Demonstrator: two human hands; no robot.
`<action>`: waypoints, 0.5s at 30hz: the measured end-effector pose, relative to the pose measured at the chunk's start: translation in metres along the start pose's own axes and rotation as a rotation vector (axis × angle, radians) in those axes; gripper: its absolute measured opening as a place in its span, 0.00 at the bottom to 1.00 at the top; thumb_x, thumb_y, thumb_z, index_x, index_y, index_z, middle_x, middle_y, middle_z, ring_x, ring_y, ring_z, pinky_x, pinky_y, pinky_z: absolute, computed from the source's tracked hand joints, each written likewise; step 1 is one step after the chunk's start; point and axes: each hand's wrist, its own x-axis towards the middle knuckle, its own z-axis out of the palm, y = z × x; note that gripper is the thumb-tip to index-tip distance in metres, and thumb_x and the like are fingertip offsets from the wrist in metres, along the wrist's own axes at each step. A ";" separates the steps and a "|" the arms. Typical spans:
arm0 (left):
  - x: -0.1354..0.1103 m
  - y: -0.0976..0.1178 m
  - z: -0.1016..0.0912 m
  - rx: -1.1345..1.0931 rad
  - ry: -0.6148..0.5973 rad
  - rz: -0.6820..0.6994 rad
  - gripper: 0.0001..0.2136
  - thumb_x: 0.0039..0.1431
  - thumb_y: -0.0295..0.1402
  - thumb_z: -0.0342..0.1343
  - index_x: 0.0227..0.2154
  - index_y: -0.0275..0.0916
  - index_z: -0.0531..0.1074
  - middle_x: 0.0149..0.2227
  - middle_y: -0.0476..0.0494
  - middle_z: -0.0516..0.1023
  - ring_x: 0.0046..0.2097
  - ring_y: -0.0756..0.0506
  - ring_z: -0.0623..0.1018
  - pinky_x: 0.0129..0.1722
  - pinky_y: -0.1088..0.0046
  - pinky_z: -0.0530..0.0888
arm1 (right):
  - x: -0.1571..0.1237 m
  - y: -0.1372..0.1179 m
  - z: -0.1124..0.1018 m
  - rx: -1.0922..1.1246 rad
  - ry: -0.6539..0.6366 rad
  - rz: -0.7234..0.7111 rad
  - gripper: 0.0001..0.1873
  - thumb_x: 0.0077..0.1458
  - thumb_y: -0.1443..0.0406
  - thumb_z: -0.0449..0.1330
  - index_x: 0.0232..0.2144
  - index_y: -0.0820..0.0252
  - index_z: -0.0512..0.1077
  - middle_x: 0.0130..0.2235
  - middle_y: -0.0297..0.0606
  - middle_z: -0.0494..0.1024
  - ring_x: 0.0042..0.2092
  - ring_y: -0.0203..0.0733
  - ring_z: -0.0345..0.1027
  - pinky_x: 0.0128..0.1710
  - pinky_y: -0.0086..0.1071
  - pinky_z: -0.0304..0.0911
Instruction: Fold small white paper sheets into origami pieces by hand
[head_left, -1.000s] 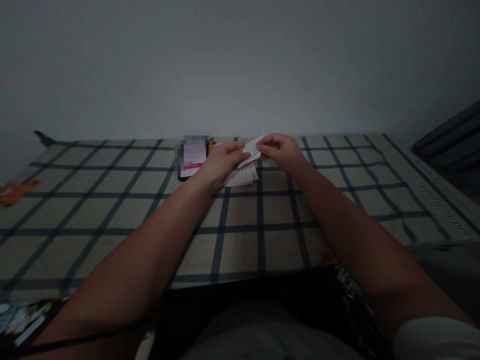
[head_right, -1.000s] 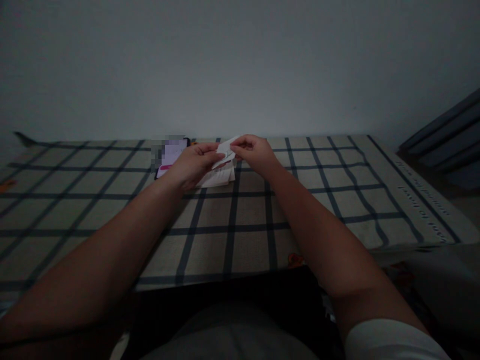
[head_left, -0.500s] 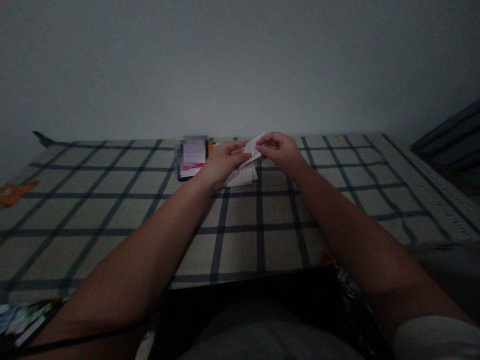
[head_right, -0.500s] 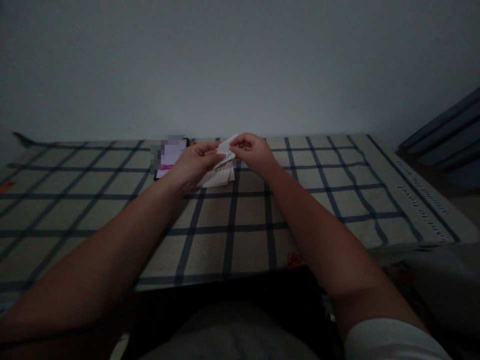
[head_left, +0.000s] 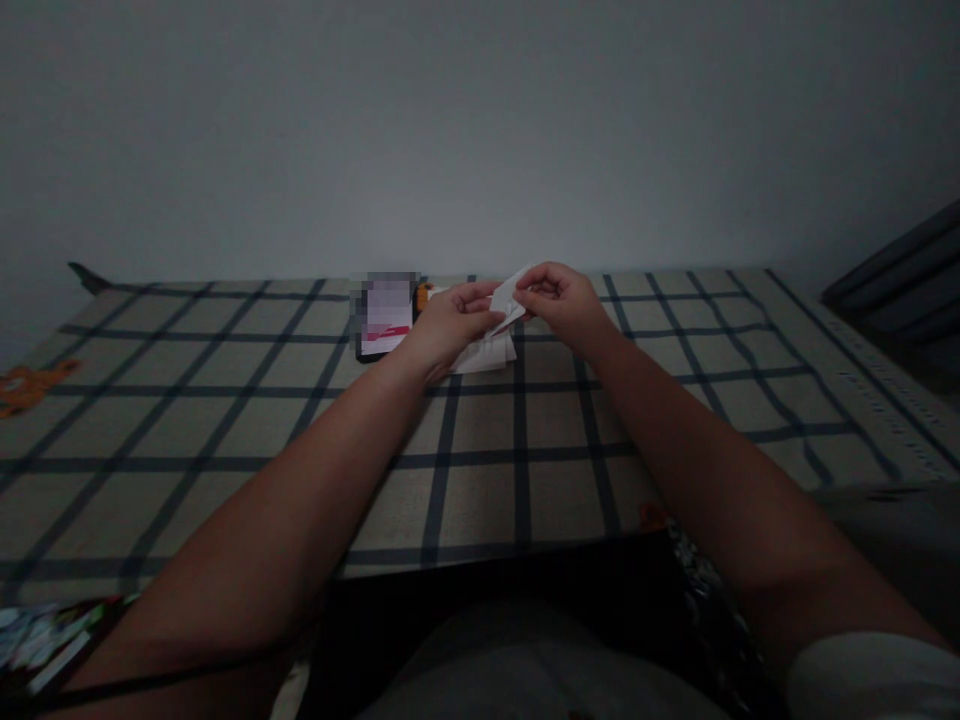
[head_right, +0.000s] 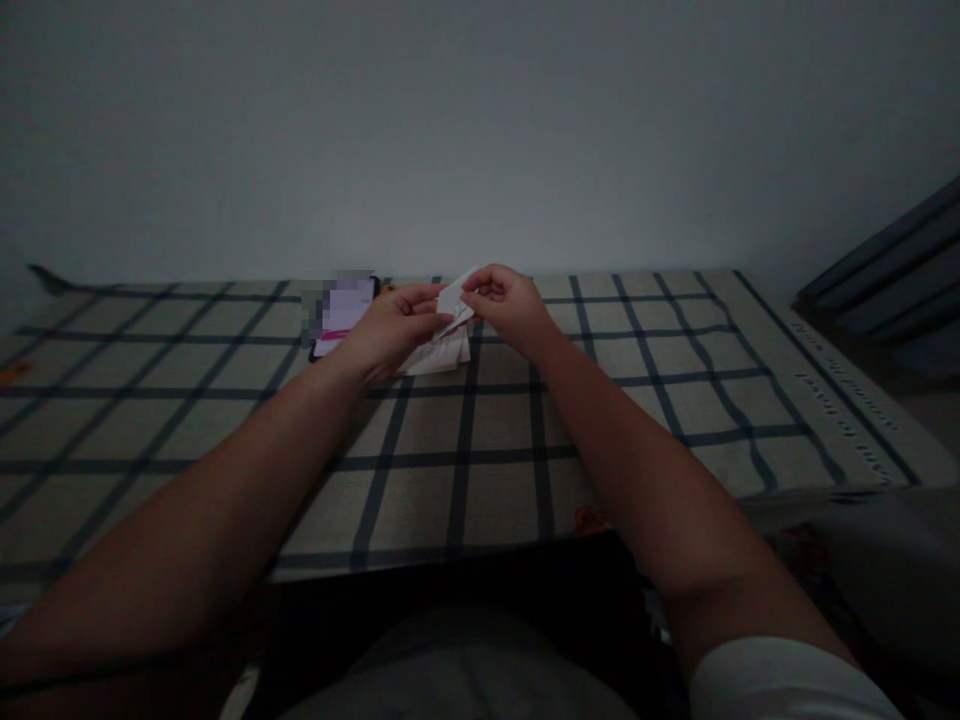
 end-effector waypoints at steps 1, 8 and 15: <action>0.000 0.001 0.000 0.005 0.005 -0.016 0.20 0.46 0.25 0.68 0.45 0.35 0.82 0.39 0.42 0.85 0.36 0.49 0.81 0.39 0.74 0.75 | -0.001 -0.001 0.000 -0.008 -0.016 -0.003 0.09 0.51 0.66 0.68 0.34 0.55 0.70 0.31 0.31 0.76 0.33 0.37 0.73 0.35 0.32 0.72; -0.009 0.010 0.001 0.221 0.110 -0.171 0.10 0.49 0.37 0.72 0.26 0.35 0.80 0.24 0.48 0.76 0.24 0.53 0.68 0.25 0.76 0.60 | -0.005 -0.005 -0.003 -0.043 -0.131 -0.034 0.16 0.49 0.64 0.71 0.40 0.55 0.71 0.27 0.26 0.73 0.29 0.33 0.70 0.31 0.28 0.68; -0.004 0.009 0.000 -0.012 0.069 -0.186 0.10 0.50 0.36 0.72 0.31 0.36 0.80 0.29 0.46 0.80 0.26 0.52 0.72 0.27 0.75 0.65 | -0.003 -0.004 0.000 0.072 -0.006 0.087 0.22 0.53 0.51 0.72 0.43 0.55 0.72 0.27 0.29 0.76 0.28 0.34 0.73 0.31 0.29 0.72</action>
